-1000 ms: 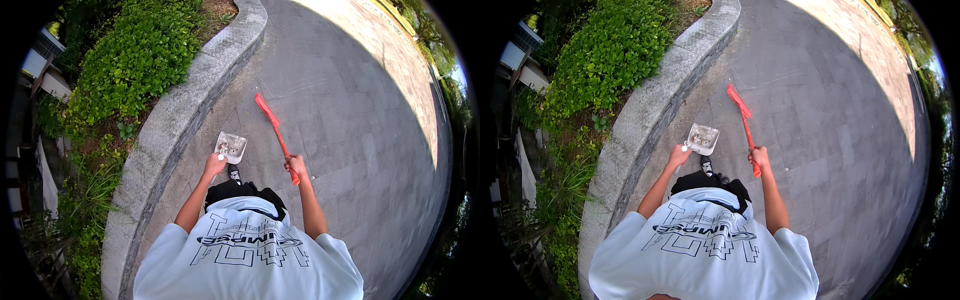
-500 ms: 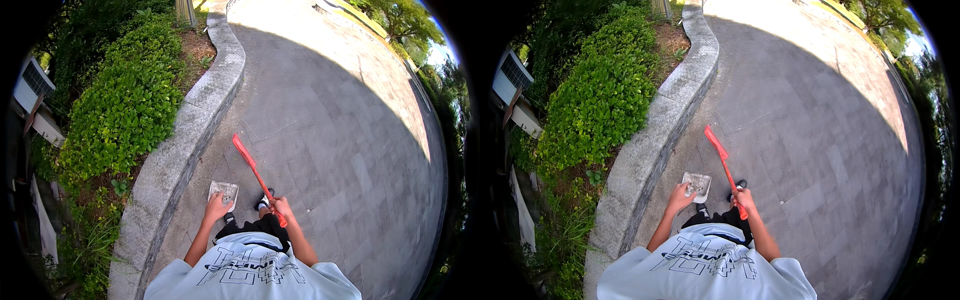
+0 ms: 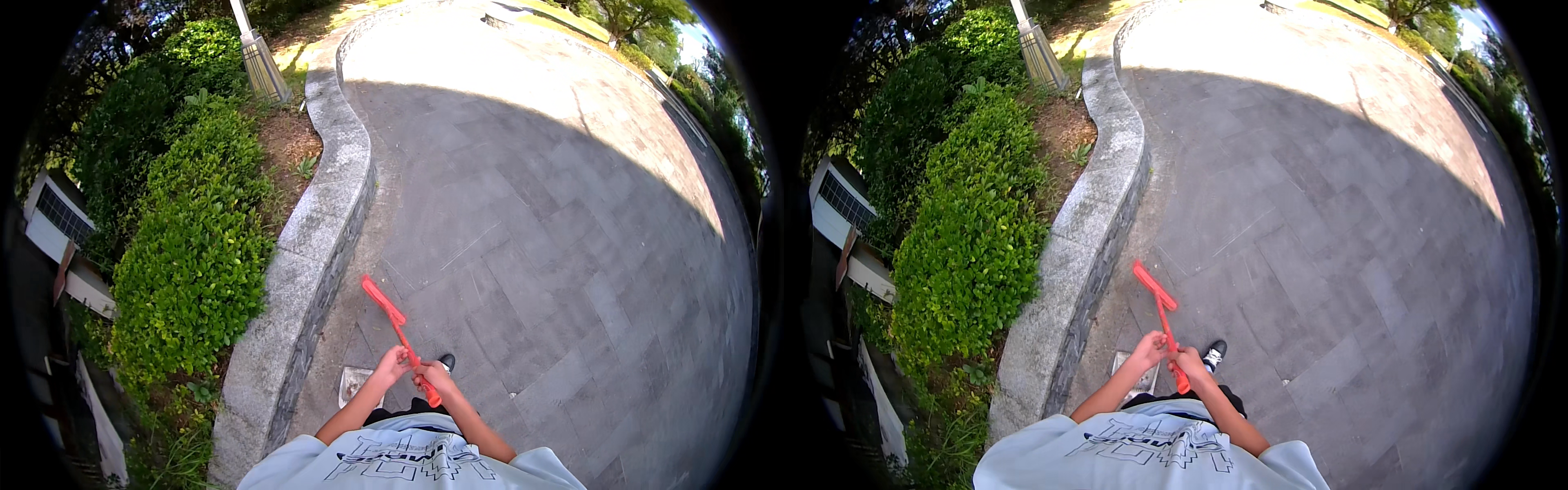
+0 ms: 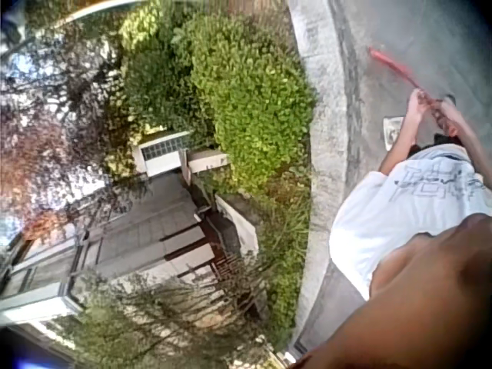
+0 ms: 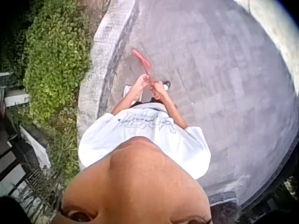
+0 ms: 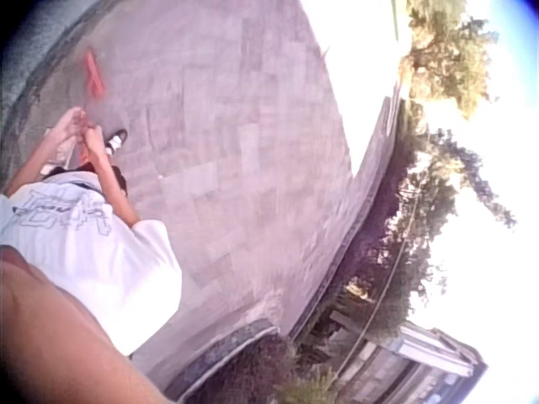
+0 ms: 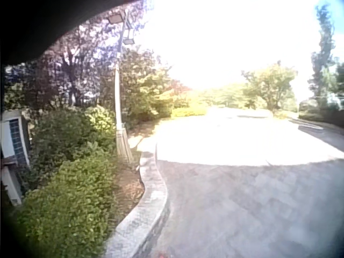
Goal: The person sweeps debris into a dustpan using a broom on a paved outdoor walkway.
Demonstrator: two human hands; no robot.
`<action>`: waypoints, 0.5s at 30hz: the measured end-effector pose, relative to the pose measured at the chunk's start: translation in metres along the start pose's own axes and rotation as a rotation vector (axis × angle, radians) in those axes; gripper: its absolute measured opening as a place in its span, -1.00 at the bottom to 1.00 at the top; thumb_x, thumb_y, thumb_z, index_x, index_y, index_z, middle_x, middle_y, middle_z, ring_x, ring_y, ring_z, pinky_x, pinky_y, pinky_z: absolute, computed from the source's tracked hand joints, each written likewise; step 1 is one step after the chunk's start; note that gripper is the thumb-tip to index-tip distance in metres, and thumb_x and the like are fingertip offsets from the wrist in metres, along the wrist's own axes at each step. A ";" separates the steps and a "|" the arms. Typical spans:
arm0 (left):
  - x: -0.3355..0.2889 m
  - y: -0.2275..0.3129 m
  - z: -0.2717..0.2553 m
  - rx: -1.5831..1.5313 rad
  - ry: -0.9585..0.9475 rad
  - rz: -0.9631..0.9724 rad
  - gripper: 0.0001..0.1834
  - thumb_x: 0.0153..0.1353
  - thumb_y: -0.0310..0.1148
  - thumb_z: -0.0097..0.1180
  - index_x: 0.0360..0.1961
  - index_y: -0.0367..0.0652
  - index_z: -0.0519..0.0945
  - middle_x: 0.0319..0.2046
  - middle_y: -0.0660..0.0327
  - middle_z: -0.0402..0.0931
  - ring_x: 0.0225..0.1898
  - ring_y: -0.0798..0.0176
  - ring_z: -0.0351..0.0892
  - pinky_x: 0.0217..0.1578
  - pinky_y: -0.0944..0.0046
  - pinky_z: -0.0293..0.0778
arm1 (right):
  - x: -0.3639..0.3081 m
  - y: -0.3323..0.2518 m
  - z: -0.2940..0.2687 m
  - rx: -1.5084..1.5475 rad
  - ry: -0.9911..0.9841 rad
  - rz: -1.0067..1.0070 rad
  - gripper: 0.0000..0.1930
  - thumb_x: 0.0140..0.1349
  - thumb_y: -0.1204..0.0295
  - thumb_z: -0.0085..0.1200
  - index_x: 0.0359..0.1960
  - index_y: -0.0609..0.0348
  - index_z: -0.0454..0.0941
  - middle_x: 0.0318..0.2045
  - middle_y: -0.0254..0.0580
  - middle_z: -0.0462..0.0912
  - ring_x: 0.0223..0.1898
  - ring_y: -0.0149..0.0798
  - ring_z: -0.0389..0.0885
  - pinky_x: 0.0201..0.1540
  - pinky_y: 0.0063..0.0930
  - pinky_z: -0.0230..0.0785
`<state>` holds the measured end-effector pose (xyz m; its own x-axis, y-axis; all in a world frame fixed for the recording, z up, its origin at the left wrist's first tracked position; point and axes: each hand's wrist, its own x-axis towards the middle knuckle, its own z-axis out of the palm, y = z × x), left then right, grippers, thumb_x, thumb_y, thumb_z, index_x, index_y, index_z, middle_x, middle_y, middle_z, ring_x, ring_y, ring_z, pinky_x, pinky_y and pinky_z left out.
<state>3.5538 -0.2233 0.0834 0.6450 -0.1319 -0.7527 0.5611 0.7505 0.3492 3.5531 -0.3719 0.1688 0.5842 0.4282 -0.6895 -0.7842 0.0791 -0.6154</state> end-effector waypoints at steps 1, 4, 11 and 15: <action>0.018 0.002 0.013 0.011 -0.006 0.018 -0.85 0.07 -0.35 -0.02 -0.41 -0.20 0.41 -0.50 0.25 0.35 -0.32 0.12 0.48 -0.14 0.09 0.41 | 0.002 -0.020 -0.009 0.053 -0.030 -0.001 -0.86 0.08 0.49 -0.10 -0.38 0.34 0.39 -0.63 -0.29 0.43 -0.69 -0.50 0.38 -0.68 -0.65 0.23; 0.073 0.014 0.056 0.024 -0.049 0.007 -0.86 0.06 -0.36 -0.02 -0.42 -0.21 0.40 -0.50 0.23 0.36 -0.34 0.12 0.49 -0.19 0.15 0.46 | 0.019 -0.075 -0.042 0.250 -0.045 -0.029 -0.91 0.07 0.49 -0.10 -0.46 0.27 0.39 -0.66 -0.30 0.42 -0.69 -0.49 0.37 -0.65 -0.64 0.23; 0.127 0.061 0.175 0.053 -0.199 -0.339 -0.77 0.06 -0.32 -0.02 -0.33 -0.27 0.43 -0.44 0.20 0.45 -0.40 0.29 0.47 -0.41 0.37 0.43 | 0.043 -0.174 -0.085 0.474 0.003 -0.077 -0.90 0.11 0.46 -0.11 -0.48 0.22 0.36 -0.64 -0.33 0.42 -0.66 -0.47 0.39 -0.62 -0.62 0.26; 0.187 0.096 0.218 0.155 -0.218 -0.292 -0.76 0.07 -0.23 0.00 -0.38 -0.22 0.44 -0.49 0.22 0.46 -0.45 0.32 0.47 -0.44 0.41 0.41 | 0.085 -0.233 -0.089 0.397 0.050 -0.129 -0.89 0.11 0.49 -0.10 -0.37 0.29 0.34 -0.58 -0.32 0.43 -0.63 -0.48 0.39 -0.58 -0.64 0.28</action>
<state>3.8410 -0.3172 0.0973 0.5324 -0.4719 -0.7028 0.7980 0.5569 0.2305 3.8039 -0.4337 0.2195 0.6846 0.3488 -0.6400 -0.7180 0.4739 -0.5098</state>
